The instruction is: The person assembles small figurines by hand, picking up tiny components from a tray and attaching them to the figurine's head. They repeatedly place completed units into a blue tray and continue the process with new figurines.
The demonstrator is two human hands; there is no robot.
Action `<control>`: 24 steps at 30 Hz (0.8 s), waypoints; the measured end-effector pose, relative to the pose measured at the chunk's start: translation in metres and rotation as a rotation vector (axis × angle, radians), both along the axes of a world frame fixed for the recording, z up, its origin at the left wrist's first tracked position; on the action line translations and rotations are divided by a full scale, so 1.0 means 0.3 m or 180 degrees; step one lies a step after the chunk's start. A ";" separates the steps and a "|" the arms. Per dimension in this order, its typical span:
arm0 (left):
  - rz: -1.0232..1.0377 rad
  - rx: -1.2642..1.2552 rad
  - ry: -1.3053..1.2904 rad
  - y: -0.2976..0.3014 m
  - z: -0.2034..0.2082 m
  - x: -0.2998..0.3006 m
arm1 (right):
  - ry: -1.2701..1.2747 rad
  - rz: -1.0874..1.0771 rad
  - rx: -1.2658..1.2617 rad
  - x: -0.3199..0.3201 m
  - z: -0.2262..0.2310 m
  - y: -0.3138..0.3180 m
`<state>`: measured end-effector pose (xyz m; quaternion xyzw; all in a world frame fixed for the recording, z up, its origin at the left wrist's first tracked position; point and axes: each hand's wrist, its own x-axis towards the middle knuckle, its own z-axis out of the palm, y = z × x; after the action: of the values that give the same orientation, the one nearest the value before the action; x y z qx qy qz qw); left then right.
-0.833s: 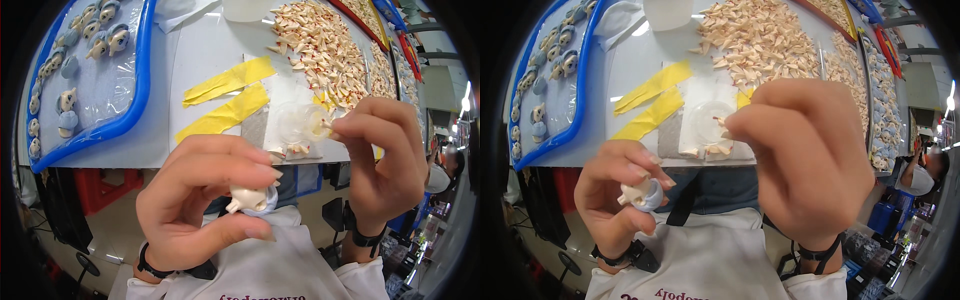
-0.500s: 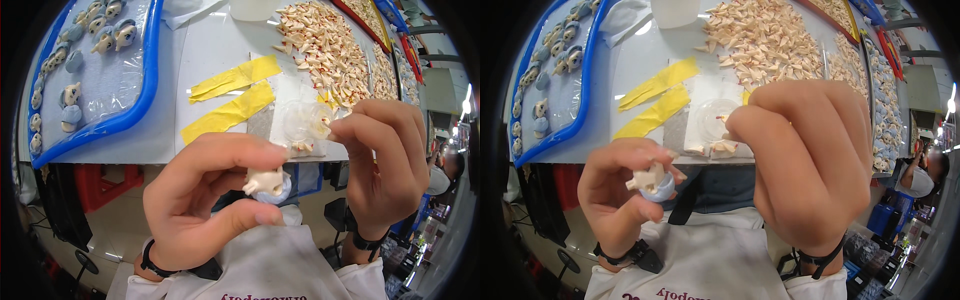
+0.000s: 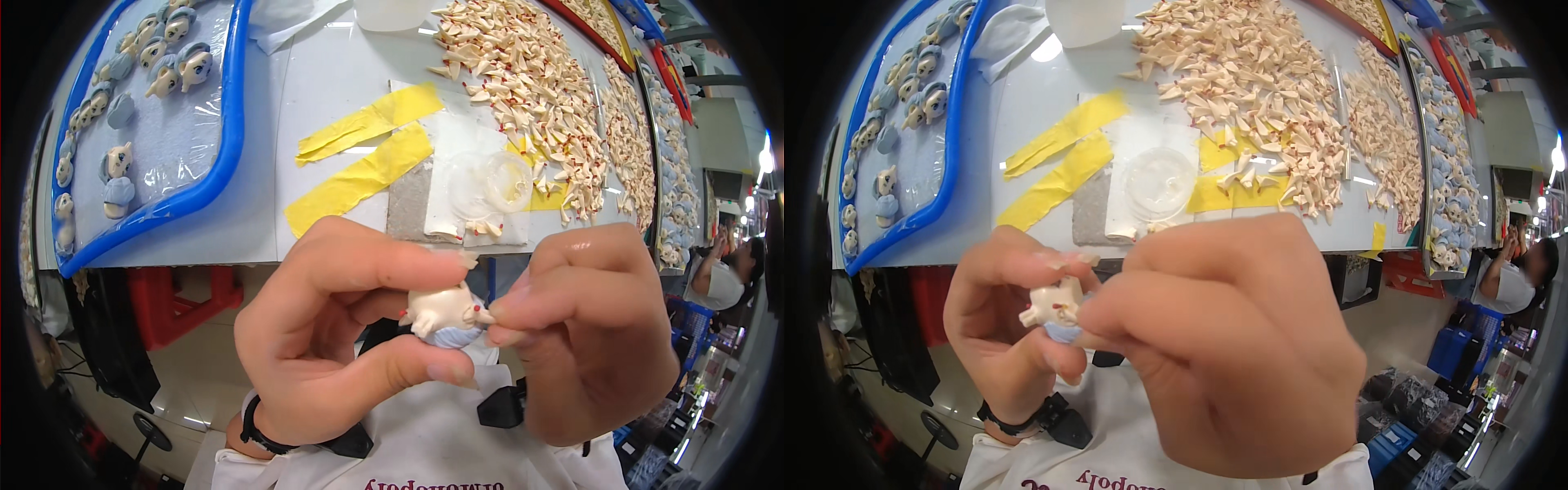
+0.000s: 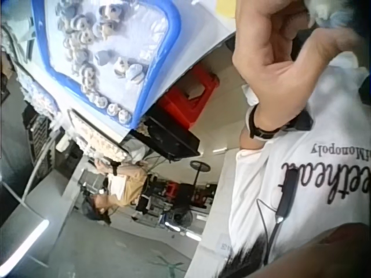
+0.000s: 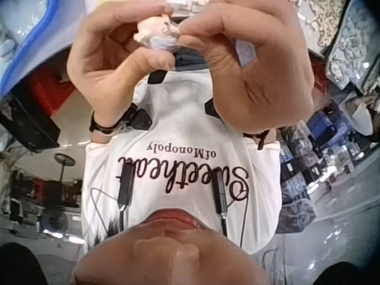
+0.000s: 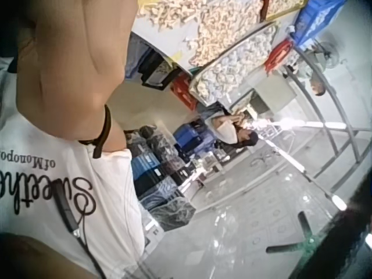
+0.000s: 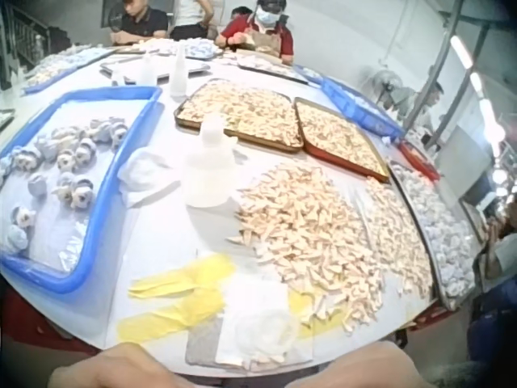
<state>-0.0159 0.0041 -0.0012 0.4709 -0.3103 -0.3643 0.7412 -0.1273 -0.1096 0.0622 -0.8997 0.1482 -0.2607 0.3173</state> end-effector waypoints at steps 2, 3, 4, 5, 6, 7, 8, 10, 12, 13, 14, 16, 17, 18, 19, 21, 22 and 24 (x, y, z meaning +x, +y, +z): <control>-0.0126 -0.0026 -0.0231 -0.005 -0.011 0.009 | 0.0088 0.0058 -0.0189 -0.040 -0.040 -0.018; -0.0151 0.0011 -0.0347 -0.001 -0.011 0.011 | -0.0189 0.0029 -0.0045 -0.043 -0.079 -0.015; -0.0173 0.0046 -0.0462 0.002 -0.011 0.013 | -0.0235 0.0048 0.0010 -0.044 -0.088 -0.012; -0.0199 0.0112 -0.0551 0.007 -0.001 0.015 | -0.0284 0.0064 0.0062 -0.041 -0.095 -0.009; -0.0205 0.0111 -0.0620 0.008 -0.002 0.017 | -0.0092 0.0129 0.0026 -0.022 -0.067 -0.008; -0.0206 0.0114 -0.0695 0.008 0.004 0.020 | 0.0090 0.0200 -0.0009 0.000 -0.023 -0.010; -0.0195 0.0049 -0.0760 0.003 0.001 0.023 | 0.0272 0.0265 -0.0044 0.021 0.022 -0.013; -0.0077 -0.0007 -0.0917 0.000 0.005 0.026 | 0.0327 0.0351 0.0017 0.038 0.055 -0.015; 0.0067 -0.0026 -0.1056 -0.012 0.010 0.023 | -0.0162 0.0272 0.0337 0.022 0.017 -0.019; 0.0130 -0.0109 -0.1430 -0.023 0.010 0.028 | -0.0240 0.0237 0.0737 0.006 0.007 -0.021; 0.0194 -0.0199 -0.1800 -0.033 0.010 0.036 | -0.0346 0.0187 0.1148 -0.006 -0.005 -0.019; 0.0412 -0.0265 -0.2606 -0.053 0.025 0.019 | 0.0038 0.0225 0.2017 -0.024 0.007 -0.020; 0.0431 -0.0177 -0.2728 -0.063 0.039 0.002 | 0.0231 0.0209 0.2287 -0.032 0.007 -0.026; 0.0499 -0.0029 -0.2884 -0.061 0.049 -0.014 | 0.0417 0.0268 0.2582 -0.034 -0.006 -0.032; 0.0573 -0.0062 -0.2979 -0.075 0.051 -0.028 | 0.0504 0.0144 0.2122 -0.047 0.021 -0.053; 0.0790 0.0002 -0.3341 -0.089 0.064 0.002 | 0.0397 -0.0444 0.1679 -0.108 0.056 -0.131; 0.0949 0.0111 -0.3567 -0.076 0.067 0.036 | 0.0241 -0.0964 0.1263 -0.159 0.060 -0.196; 0.1716 0.0990 -0.3674 0.001 0.099 0.122 | 0.0399 -0.1898 0.0504 -0.241 0.098 -0.360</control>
<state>0.0207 0.0045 0.0284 0.7537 -0.4730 0.1049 0.4442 -0.1996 -0.2176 0.0916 -0.8034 0.4446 -0.2739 0.2861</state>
